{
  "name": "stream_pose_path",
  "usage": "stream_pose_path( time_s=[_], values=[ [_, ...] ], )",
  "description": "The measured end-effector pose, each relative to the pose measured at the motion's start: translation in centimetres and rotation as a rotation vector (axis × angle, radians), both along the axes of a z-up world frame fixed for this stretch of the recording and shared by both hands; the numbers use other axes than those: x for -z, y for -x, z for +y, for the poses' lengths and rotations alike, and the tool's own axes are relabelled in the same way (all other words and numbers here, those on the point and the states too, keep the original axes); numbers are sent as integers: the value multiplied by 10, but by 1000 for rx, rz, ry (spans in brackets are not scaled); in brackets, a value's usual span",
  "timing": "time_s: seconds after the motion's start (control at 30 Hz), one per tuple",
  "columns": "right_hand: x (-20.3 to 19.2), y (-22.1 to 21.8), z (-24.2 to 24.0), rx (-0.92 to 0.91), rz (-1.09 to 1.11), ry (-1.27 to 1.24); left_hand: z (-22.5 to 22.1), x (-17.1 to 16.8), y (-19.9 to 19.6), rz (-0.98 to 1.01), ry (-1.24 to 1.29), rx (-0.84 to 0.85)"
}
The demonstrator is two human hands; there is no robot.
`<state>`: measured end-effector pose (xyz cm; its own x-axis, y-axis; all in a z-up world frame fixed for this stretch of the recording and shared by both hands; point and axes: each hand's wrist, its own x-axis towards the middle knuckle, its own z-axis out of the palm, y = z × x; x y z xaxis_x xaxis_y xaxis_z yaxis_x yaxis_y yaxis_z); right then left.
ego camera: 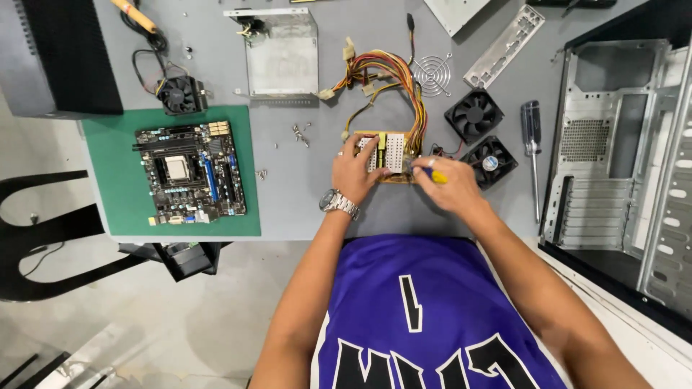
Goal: Disassembling a computer power supply unit, removing the internal board, and cleaning components with a brush.
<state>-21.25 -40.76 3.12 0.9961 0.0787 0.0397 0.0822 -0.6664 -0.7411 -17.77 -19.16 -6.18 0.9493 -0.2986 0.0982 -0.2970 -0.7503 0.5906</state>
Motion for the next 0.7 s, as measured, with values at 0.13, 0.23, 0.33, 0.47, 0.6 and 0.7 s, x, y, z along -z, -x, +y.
stream_pose_path(
  time_s=[0.13, 0.23, 0.33, 0.47, 0.6, 0.7],
  values=[
    [12, 6, 0, -80, 6, 151, -4, 2, 4, 4, 13, -23],
    [15, 8, 1, 2, -62, 110, -6, 1, 4, 51, 69, -51],
    [20, 13, 1, -91, 29, 223, -7, 1, 6, 93, 71, -65],
    [23, 12, -2, -86, -25, 239, -8, -3, 6, 122, 66, -84],
    [33, 11, -1, -58, -88, 251, -11, -12, 4, 130, 17, -99],
    [32, 12, -3, -110, 50, 343, -13, -31, 2, 23, -64, -80]
  ],
)
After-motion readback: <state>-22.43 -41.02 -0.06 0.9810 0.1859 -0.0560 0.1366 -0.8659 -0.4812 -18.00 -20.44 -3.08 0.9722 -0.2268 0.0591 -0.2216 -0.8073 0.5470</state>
